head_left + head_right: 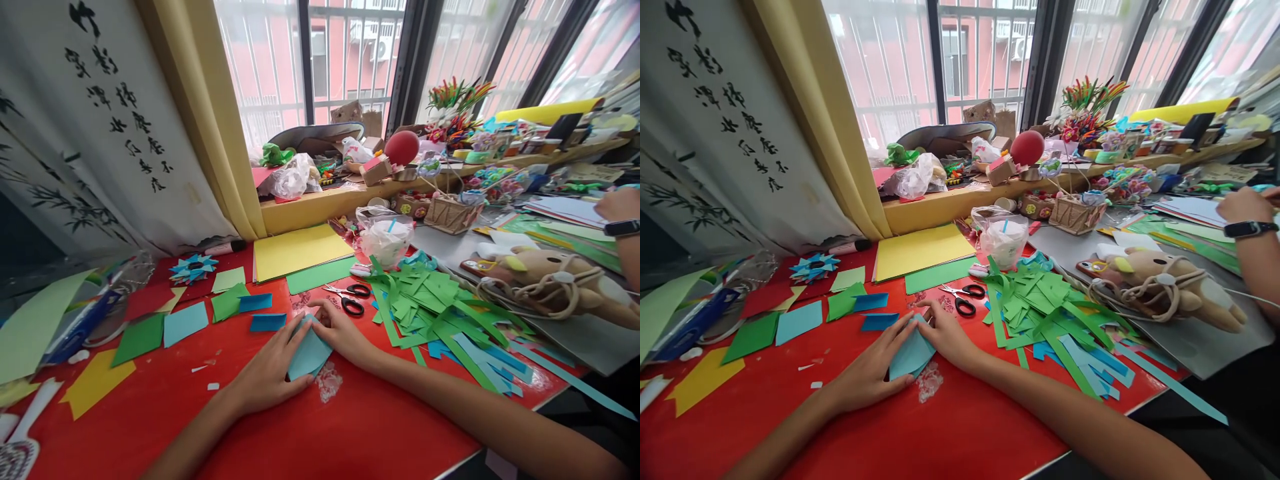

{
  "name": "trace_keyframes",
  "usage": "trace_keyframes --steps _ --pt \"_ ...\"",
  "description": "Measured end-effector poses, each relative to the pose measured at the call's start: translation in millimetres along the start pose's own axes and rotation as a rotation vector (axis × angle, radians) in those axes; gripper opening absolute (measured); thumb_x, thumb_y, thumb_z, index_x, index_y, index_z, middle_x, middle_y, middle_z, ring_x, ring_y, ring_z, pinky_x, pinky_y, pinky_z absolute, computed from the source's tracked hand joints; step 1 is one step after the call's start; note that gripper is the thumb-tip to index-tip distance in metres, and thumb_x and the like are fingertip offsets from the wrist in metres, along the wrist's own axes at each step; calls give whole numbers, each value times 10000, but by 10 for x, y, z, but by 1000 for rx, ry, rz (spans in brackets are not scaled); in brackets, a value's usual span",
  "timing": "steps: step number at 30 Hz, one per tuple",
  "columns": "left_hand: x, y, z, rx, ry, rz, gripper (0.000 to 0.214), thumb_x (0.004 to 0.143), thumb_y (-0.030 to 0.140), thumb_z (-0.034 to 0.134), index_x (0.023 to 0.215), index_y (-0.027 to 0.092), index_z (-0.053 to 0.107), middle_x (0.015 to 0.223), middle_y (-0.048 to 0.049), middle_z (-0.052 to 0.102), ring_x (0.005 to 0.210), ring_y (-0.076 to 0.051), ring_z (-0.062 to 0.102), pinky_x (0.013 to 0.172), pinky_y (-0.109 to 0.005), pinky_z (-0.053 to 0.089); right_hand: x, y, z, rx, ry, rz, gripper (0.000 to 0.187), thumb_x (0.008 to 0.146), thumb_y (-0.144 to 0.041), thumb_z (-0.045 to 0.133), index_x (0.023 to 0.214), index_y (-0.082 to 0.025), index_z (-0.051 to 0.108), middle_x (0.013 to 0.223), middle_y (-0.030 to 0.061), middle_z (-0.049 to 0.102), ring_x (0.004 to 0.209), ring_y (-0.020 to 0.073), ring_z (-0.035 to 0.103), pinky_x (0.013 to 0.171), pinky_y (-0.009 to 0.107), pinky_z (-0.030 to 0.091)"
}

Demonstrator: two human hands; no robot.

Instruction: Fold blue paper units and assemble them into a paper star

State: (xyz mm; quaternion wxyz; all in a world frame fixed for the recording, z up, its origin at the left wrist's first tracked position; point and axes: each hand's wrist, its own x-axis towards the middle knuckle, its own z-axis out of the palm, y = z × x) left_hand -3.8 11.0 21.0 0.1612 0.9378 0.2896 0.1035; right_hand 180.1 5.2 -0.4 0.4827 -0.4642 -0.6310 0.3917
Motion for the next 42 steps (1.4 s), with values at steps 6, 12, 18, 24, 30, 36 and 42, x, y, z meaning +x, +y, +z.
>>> trace_keyframes --steps 6,12,18,24,30,36,42 --pt "-1 -4 13 -15 67 -69 683 814 333 434 1358 245 30 1426 -50 96 1286 -227 162 1027 -390 256 6 17 -4 -52 22 -41 294 768 -212 508 1054 -216 439 942 25 477 816 131 464 687 250 398" --pt "3 -18 16 -22 109 -70 658 816 314 426 1353 244 52 1411 -49 147 1280 -211 175 1028 -395 260 -7 -44 -19 -165 -11 -84 201 757 -290 561 939 -217 519 948 29 451 907 150 438 776 273 397" --pt "6 -18 44 19 87 -2 638 797 305 465 1337 233 135 1382 -57 226 1264 -210 214 1035 -399 255 -7 -48 -12 -262 -105 -106 180 734 -262 595 896 -204 545 922 29 446 887 156 446 792 294 390" --pt "2 -32 82 60 136 36 534 811 284 453 1296 226 238 1355 -86 260 1230 -227 279 1000 -401 310 -21 -40 -2 -278 -143 -125 257 702 -197 615 945 -216 533 989 35 420 944 167 438 835 316 383" --pt "-2 -58 92 47 208 60 386 868 221 339 1254 217 311 1236 -102 379 1132 -209 384 936 -381 371 -38 -43 35 -280 -150 -166 301 681 -279 645 949 -226 519 1069 58 363 1052 200 381 892 351 356" --pt "-9 -42 73 -250 496 -134 199 871 205 344 998 213 497 932 -46 525 896 -161 496 802 -303 425 -65 -149 31 -284 -55 -177 420 664 -368 656 1023 -238 483 1120 77 361 1106 227 329 902 372 338" --pt "24 49 103 -725 823 -513 119 804 313 484 837 199 490 812 2 522 774 -125 525 678 -226 446 -92 -152 22 -10 -141 -54 291 757 -352 555 992 -208 461 862 29 544 784 151 519 681 289 433"
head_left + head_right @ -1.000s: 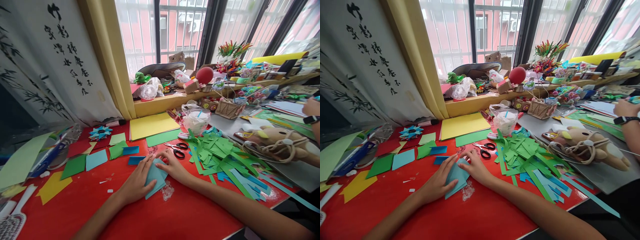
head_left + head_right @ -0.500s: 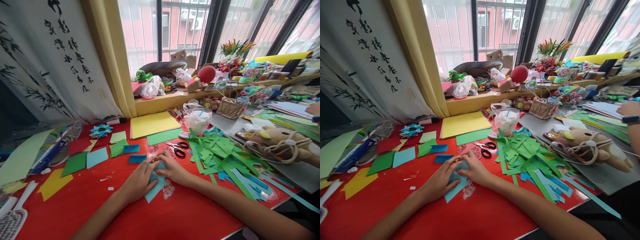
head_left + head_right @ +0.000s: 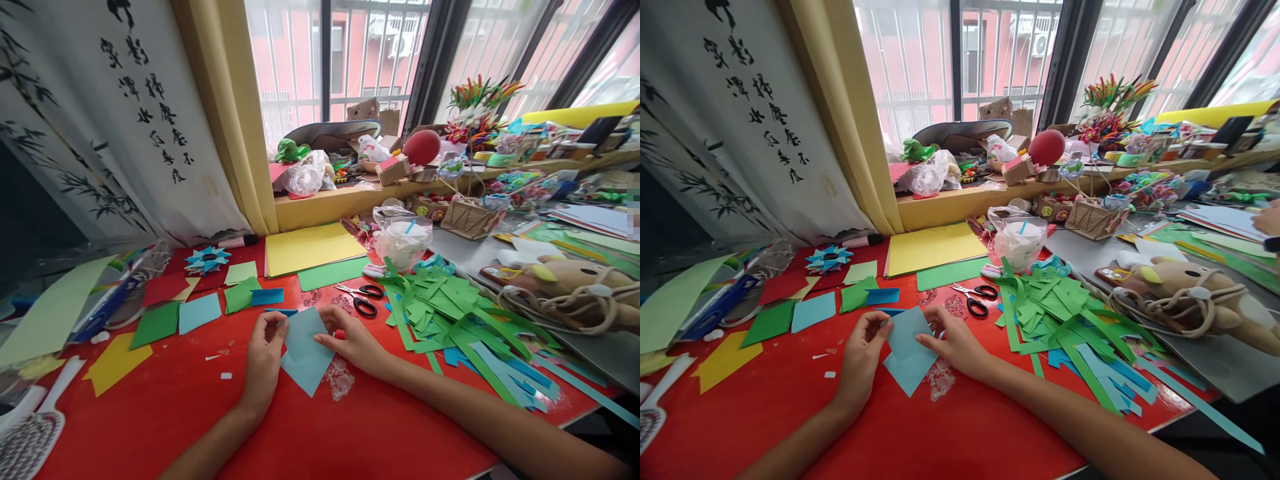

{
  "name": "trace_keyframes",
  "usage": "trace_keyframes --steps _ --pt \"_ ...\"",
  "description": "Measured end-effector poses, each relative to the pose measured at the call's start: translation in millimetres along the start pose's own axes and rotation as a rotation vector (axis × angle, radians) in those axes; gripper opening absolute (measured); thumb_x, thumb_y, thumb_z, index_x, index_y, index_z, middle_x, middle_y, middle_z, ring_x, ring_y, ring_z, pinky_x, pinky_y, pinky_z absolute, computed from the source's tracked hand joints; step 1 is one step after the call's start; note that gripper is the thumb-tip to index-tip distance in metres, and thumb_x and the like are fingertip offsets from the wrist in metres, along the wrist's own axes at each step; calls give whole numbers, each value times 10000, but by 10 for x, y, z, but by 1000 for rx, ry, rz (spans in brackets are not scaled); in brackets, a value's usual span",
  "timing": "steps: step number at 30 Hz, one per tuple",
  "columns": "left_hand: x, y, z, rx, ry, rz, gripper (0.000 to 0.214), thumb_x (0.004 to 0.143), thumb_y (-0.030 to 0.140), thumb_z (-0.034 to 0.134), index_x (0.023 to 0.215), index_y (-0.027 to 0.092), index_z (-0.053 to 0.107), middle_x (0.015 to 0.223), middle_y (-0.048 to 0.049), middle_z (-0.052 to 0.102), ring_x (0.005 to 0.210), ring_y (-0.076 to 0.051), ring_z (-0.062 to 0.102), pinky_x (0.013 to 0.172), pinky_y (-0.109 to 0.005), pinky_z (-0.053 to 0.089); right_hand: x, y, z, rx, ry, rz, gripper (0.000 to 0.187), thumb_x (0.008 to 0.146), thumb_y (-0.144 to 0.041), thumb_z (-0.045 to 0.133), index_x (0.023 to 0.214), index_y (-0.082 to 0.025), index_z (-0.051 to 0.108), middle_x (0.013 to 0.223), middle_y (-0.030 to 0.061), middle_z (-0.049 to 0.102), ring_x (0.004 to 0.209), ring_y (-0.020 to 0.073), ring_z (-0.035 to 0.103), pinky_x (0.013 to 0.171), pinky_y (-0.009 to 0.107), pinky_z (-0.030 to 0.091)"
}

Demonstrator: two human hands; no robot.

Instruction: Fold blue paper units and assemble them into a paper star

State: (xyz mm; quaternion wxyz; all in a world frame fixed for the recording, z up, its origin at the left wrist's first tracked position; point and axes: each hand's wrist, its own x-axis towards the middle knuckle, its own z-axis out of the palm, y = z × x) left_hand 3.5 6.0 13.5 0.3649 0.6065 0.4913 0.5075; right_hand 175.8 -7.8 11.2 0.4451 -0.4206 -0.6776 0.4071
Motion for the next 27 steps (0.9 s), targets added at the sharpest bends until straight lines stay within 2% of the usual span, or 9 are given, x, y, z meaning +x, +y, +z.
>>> trace_keyframes --steps 4,8,12,15,18,23,25,27 --pt "26 -48 25 -141 45 -63 181 769 316 527 893 187 497 906 -22 541 876 -143 533 734 -237 449 21 78 6 292 -61 163 235 757 -353 540 915 -194 469 689 -19 538 603 131 575 556 256 447" --pt "40 -25 15 -63 -42 -52 229 770 345 516 924 174 515 907 -44 543 852 -165 538 674 -249 461 54 110 -15 404 46 223 220 749 -381 532 820 -178 485 605 -35 511 512 126 564 503 251 448" --pt "-28 69 -4 210 -87 162 137 810 302 468 821 199 557 833 -20 499 793 -146 515 687 -260 442 44 19 15 527 207 309 264 737 -356 550 944 -200 498 713 -7 541 626 132 563 568 258 460" --pt "-82 87 -21 370 -108 366 147 838 246 422 842 215 566 821 -16 470 783 -139 503 707 -265 432 -17 -93 97 711 271 387 403 738 -329 556 1104 -229 418 820 23 572 737 154 577 660 282 457" --pt "-80 58 -48 447 -126 508 157 846 215 411 913 225 553 815 -17 462 782 -137 499 712 -262 430 -93 -181 166 882 237 429 438 763 -321 528 1160 -235 366 880 38 593 826 167 582 736 302 448" --pt "-20 35 -81 400 62 391 61 835 214 442 823 206 502 812 -14 472 776 -139 492 667 -266 433 -148 -208 172 970 85 420 307 752 -240 556 1047 -186 489 926 54 591 882 152 575 890 329 395" --pt "-19 29 -80 407 61 411 47 830 214 447 807 205 487 801 -13 471 765 -142 491 656 -272 439 -149 -184 174 950 70 382 257 755 -250 557 998 -174 524 933 60 587 887 157 572 888 339 399" --pt "-30 17 -74 462 23 490 45 825 199 449 814 208 492 808 -16 458 772 -145 492 676 -283 446 -148 -153 188 887 79 339 247 763 -294 550 980 -175 536 922 60 592 878 165 573 858 344 417"
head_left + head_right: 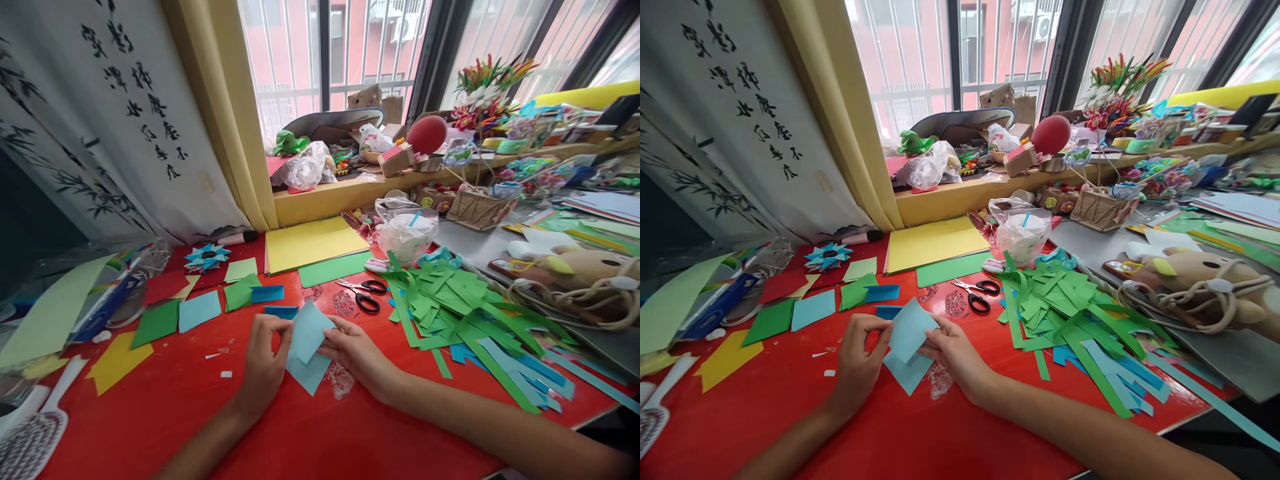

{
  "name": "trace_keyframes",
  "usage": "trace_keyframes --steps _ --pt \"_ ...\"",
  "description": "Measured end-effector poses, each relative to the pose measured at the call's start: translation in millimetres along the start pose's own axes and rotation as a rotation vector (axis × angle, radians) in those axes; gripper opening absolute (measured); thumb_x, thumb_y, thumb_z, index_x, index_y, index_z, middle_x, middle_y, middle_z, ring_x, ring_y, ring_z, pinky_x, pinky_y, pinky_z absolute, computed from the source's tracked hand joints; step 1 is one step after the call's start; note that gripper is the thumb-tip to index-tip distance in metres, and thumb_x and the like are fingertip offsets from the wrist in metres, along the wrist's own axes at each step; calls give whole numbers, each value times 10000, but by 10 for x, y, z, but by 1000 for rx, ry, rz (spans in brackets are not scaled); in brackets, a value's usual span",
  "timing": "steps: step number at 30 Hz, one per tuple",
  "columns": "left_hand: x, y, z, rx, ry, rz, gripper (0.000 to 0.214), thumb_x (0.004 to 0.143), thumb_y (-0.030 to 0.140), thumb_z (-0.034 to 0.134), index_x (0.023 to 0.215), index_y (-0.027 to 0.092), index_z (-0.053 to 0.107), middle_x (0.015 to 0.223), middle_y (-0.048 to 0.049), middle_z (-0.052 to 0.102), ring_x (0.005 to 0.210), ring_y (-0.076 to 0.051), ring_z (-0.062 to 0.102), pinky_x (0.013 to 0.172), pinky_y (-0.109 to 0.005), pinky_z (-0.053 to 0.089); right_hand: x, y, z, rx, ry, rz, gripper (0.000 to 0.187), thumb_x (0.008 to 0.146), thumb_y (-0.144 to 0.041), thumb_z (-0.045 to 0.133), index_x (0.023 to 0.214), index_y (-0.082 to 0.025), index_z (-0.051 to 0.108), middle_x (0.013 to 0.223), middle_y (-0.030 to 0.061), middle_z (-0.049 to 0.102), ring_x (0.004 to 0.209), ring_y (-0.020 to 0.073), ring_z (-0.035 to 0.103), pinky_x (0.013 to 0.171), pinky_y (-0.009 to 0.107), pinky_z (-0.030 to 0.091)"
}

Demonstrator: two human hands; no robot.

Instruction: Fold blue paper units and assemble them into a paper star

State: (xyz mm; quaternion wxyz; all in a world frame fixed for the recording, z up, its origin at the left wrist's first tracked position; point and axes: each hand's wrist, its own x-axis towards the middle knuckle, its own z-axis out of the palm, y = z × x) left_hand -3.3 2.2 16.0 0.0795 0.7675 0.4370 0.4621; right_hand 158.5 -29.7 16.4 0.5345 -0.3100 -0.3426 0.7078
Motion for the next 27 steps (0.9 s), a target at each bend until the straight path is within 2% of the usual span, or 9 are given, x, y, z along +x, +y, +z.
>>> trace_keyframes --steps 5,8,11,16,20,27 --pt "-30 -1 20 62 -79 234 66 793 149 478 806 204 513 967 -46 416 926 -169 485 791 -322 441 18 62 -13 -92 38 -79 257 768 -366 537 962 -198 531 895 36 592 845 157 580 803 331 447" --pt "-27 2 21 29 -184 292 85 795 116 455 796 190 496 1150 -68 398 1094 -208 422 878 -352 409 34 69 -25 -70 70 -87 232 763 -367 545 926 -202 534 861 20 592 823 149 583 783 323 457" --pt "-31 -2 26 21 -262 309 104 806 99 422 815 183 482 1260 -83 352 1153 -217 389 902 -352 402 62 66 -43 -25 68 -97 231 773 -373 527 918 -194 544 878 30 597 815 155 584 751 323 463" --pt "-34 -17 46 34 -352 329 121 819 107 396 850 176 490 1267 -91 372 1151 -203 406 928 -334 398 94 51 -50 43 53 -79 312 819 -433 421 851 -154 557 849 64 609 802 172 580 725 343 467" --pt "-16 -1 48 39 -412 369 144 822 99 378 865 166 499 1254 -88 409 1162 -198 400 961 -331 378 97 45 -45 24 91 -56 302 793 -434 465 828 -148 556 800 56 608 755 167 577 717 344 470" --pt "2 37 45 71 -417 459 133 819 129 407 891 148 517 1233 -103 436 1172 -214 383 967 -361 377 113 42 -80 115 105 -45 243 777 -384 512 755 -145 548 701 13 568 674 126 556 737 338 466"
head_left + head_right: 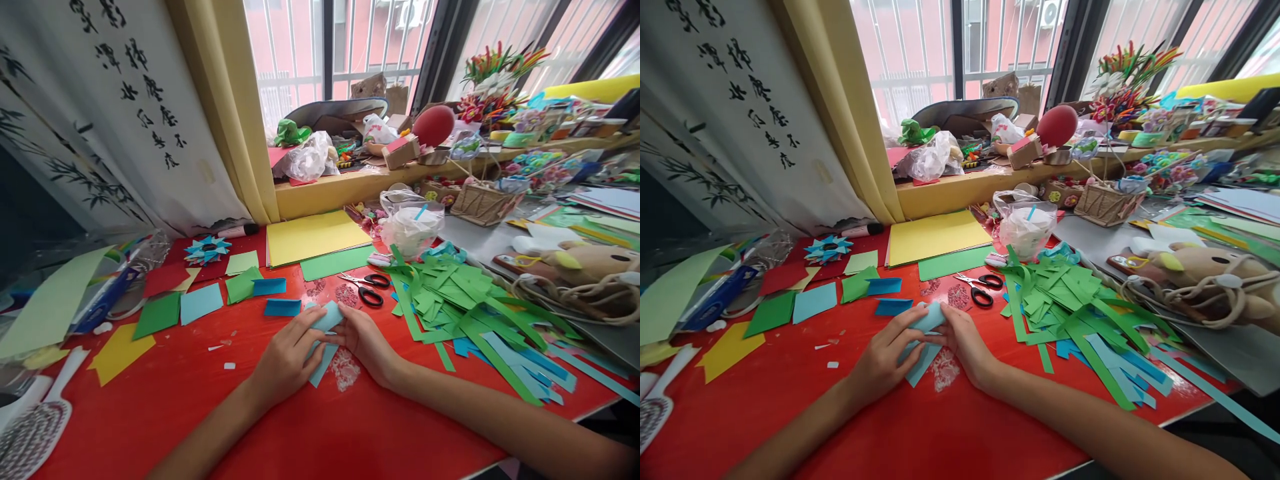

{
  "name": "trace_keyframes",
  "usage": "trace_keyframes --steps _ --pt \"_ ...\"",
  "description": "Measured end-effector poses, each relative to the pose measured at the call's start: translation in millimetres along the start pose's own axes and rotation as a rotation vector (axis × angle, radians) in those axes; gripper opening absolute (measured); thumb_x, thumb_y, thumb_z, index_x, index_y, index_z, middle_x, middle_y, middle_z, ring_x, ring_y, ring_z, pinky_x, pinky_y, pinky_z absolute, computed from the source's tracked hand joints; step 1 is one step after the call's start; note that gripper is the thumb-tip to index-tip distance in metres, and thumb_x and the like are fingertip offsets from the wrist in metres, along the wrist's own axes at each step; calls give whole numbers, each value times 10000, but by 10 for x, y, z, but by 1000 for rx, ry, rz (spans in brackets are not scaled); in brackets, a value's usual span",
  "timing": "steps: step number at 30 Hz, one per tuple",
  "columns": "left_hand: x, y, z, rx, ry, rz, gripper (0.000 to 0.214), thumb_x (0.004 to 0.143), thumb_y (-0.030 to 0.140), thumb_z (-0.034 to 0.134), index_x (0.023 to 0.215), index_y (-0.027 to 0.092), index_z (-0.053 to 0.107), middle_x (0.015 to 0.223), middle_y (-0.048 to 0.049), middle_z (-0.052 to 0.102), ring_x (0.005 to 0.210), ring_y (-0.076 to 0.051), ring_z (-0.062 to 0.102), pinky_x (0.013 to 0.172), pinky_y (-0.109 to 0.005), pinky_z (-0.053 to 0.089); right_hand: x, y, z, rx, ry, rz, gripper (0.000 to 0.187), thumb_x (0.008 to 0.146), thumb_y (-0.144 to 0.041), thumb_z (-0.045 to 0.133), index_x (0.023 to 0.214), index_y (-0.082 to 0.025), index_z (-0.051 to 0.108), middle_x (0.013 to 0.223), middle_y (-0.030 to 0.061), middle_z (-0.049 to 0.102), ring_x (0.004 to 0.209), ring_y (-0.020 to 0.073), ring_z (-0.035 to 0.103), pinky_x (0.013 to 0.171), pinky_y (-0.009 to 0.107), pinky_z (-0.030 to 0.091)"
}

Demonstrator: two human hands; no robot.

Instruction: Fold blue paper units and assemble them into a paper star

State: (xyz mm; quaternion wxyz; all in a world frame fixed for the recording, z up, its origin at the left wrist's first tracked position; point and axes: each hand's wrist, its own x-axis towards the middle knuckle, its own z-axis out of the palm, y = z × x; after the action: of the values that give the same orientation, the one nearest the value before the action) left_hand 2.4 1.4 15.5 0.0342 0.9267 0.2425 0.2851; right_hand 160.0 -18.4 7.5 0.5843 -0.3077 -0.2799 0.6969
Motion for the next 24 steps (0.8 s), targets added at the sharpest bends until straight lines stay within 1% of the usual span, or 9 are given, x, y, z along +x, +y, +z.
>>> trace_keyframes --steps 3,6,10,12,14,18,20,24 --pt "-3 -18 14 -3 34 5 133 826 123 412 893 150 523 1192 -96 472 1160 -207 393 960 -367 385 3 -16 -9 3 4 16 196 760 -338 546 799 -148 565 731 11 571 689 118 554 738 326 468" --pt "-6 -36 24 -22 76 -29 162 836 102 397 923 148 525 1162 -97 492 1125 -187 426 950 -355 395 -6 -33 -9 -50 -24 28 153 750 -270 570 837 -146 580 746 11 563 693 108 549 718 302 478" --pt "-14 -33 16 -53 98 -55 163 833 102 406 920 147 536 1122 -98 511 1075 -180 461 925 -341 409 -14 -35 -12 -112 -10 6 179 746 -286 579 871 -158 586 784 11 556 714 105 545 706 285 487" --pt "-21 -27 8 -63 94 -65 161 830 111 413 909 149 548 1102 -95 518 1057 -182 470 910 -334 413 -11 -29 -17 -146 -21 8 202 740 -301 586 891 -166 583 813 16 562 733 111 551 715 291 488" --pt "-25 -25 4 -68 75 -81 178 830 131 418 932 162 560 1129 -91 497 1055 -187 467 894 -330 419 -8 -22 -20 -180 -52 17 225 742 -310 584 915 -166 578 848 29 570 761 124 560 738 306 483" --pt "-18 -30 2 -76 50 -125 294 839 161 401 1107 213 512 1230 -87 407 1043 -184 461 860 -329 431 -2 -18 -15 -233 -104 10 251 750 -311 573 959 -174 558 925 45 572 831 146 563 784 327 471" --pt "-9 -31 -7 -93 45 -153 328 843 160 387 1149 228 485 1223 -85 408 1019 -176 465 844 -324 433 10 -22 -18 -269 -123 13 263 738 -305 586 967 -184 541 913 35 568 816 144 564 760 327 484" --pt "11 -39 -42 -192 42 -228 309 838 179 405 1118 244 518 1159 -67 453 1036 -179 447 860 -319 413 56 -32 -61 -371 -170 2 328 745 -313 575 1040 -205 482 852 15 557 787 140 565 690 312 508"
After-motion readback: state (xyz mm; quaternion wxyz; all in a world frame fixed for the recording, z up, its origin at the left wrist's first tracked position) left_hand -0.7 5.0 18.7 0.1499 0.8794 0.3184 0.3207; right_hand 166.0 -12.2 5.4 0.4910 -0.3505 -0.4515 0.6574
